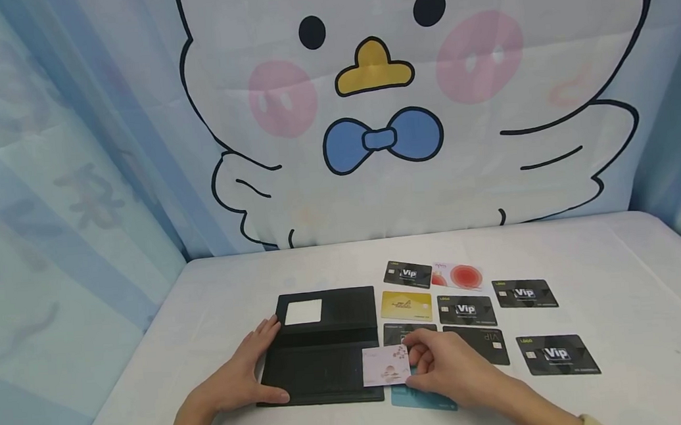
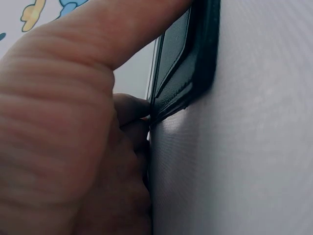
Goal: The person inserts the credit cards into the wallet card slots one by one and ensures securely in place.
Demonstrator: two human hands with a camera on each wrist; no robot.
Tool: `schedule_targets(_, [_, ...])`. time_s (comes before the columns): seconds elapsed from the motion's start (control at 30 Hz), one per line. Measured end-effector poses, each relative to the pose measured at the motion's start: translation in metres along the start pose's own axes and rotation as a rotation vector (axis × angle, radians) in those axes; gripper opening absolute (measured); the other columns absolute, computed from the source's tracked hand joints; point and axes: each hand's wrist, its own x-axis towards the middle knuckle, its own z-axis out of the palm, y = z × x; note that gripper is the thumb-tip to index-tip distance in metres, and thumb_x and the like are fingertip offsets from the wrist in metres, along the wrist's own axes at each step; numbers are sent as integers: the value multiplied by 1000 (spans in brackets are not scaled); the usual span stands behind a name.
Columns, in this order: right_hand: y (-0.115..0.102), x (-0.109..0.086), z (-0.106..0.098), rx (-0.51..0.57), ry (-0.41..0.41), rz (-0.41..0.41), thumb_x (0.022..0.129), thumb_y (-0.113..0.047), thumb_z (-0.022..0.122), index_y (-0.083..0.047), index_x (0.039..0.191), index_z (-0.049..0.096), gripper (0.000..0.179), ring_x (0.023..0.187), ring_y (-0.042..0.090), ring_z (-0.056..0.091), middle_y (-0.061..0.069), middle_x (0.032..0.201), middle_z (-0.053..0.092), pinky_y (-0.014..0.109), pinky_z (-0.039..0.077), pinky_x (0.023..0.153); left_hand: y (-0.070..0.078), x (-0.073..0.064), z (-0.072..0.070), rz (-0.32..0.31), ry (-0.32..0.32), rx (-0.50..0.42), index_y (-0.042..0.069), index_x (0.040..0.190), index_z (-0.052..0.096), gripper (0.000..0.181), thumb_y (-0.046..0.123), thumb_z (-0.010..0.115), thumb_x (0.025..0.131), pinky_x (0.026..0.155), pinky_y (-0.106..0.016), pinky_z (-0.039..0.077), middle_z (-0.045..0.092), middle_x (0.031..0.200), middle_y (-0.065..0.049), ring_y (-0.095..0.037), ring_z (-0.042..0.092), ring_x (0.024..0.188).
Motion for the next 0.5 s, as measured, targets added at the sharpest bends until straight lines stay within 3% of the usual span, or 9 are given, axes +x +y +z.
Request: schedule_targets(0.5, [-10, 10, 10, -62, -26, -63, 82, -12, 85, 6, 122, 62, 49, 70, 11, 55, -2, 84, 56, 21, 49, 59, 0, 0, 1, -13, 2, 8, 5, 160, 27, 120, 47, 91, 68, 121, -57, 5, 15, 168, -9, -32, 5, 154])
